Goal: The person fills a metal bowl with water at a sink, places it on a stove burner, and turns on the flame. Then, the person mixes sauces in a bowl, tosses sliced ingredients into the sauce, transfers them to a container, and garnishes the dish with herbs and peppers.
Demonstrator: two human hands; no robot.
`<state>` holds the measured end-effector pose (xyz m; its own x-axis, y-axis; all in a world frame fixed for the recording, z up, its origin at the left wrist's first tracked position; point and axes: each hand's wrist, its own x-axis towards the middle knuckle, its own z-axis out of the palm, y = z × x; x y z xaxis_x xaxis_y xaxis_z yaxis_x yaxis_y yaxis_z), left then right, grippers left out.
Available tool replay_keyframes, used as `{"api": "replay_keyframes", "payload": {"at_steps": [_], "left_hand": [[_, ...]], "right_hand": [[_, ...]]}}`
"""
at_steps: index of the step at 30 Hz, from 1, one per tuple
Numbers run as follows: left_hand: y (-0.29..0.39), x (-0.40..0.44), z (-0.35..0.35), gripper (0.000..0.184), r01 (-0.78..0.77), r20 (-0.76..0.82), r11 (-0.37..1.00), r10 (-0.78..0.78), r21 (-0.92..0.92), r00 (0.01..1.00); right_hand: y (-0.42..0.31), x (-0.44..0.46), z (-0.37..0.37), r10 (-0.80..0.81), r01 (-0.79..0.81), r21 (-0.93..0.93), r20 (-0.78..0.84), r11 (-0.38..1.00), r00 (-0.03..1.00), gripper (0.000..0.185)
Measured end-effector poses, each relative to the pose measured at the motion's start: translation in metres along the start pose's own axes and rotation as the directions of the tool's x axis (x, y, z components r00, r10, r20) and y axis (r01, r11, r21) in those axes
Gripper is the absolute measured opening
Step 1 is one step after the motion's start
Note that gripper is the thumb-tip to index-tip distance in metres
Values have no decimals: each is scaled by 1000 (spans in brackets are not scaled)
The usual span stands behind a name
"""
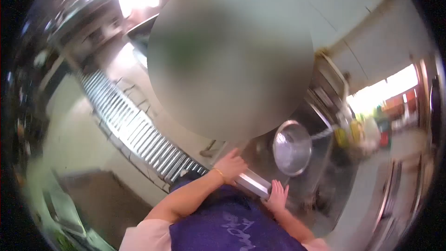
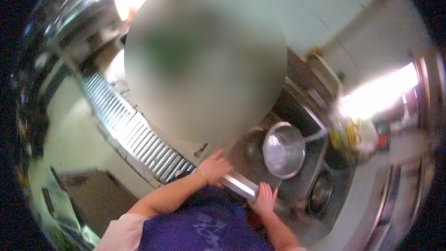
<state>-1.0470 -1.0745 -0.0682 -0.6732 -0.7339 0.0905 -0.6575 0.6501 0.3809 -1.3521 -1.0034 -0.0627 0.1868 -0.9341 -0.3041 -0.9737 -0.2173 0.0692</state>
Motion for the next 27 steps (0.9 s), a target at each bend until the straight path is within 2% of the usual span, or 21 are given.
{"api": "replay_keyframes", "payload": {"at_steps": [2, 4, 7, 9, 10, 11, 12, 14, 15, 16, 17, 18, 19, 20, 21, 24, 27], "left_hand": [[3, 5, 6, 74, 6, 28, 999, -7, 44, 1000], [9, 11, 7, 76, 22, 46, 999, -23, 36, 999], [14, 14, 4, 71, 77, 51, 997, -75, -19, 996], [15, 15, 11, 63, 121, 62, 993, -120, -13, 991], [13, 11, 10, 58, 150, 103, 981, -138, -121, 985], [10, 9, 6, 54, 177, 142, 957, -147, -231, 979], [9, 21, 1, 49, 196, 179, 918, -140, -344, 974], [43, 41, -72, 38, 321, 65, 738, -353, -594, 933], [32, 41, -80, 37, 308, -62, 718, -438, -624, 897], [45, 49, -124, 37, 202, -146, 654, -438, -729, 887], [73, 55, -166, 36, -39, -297, 527, -416, -849, 860], [97, 64, -208, 30, -335, -530, 522, -283, -784, 800], [112, 63, -237, 36, -412, -537, 366, -368, -834, 760], [149, 64, -273, 40, -616, -606, -17, -160, -787, 779], [194, 65, -299, 39, -673, -656, -11, -210, -740, 725], [277, 78, -335, 36, -749, -749, -143, -62, -647, 659], [312, 95, -339, 32, -769, -778, -178, -30, -614, 628]], "right_hand": [[23, -10, 1, -85, 85, 19, -6, 996, 996, 98], [49, -24, 2, -65, 65, 54, -4, 996, 998, 94], [91, -49, 11, 53, -51, 41, -53, 998, 997, 93], [111, -66, 31, 135, -115, 125, -172, 985, 976, 92], [118, -72, 40, 183, -148, 163, -230, 976, 956, 92], [122, -71, 50, 144, -124, 80, -319, 989, 937, 91], [127, -72, 57, 152, -125, 101, -336, 987, 930, 91], [126, -73, 60, 159, -120, 128, -365, 985, 917, 89], [125, -73, 61, 170, -116, 159, -386, 980, 907, 86], [125, -73, 63, 174, -104, 187, -410, 977, 895, 84], [126, -75, 64, 172, -106, 178, -414, 978, 894, 83], [127, -75, 65, 159, -96, 168, -418, 981, 895, 81], [126, -76, 61, 160, -85, 185, -437, 979, 885, 79], [127, -75, 66, 166, -90, 184, -454, 979, 875, 77], [126, -76, 65, 160, -77, 191, -464, 978, 871, 76], [129, -73, 74, 138, -43, 201, -489, 979, 861, 73], [128, -73, 71, 126, -18, 214, -500, 977, 857, 71]]}}
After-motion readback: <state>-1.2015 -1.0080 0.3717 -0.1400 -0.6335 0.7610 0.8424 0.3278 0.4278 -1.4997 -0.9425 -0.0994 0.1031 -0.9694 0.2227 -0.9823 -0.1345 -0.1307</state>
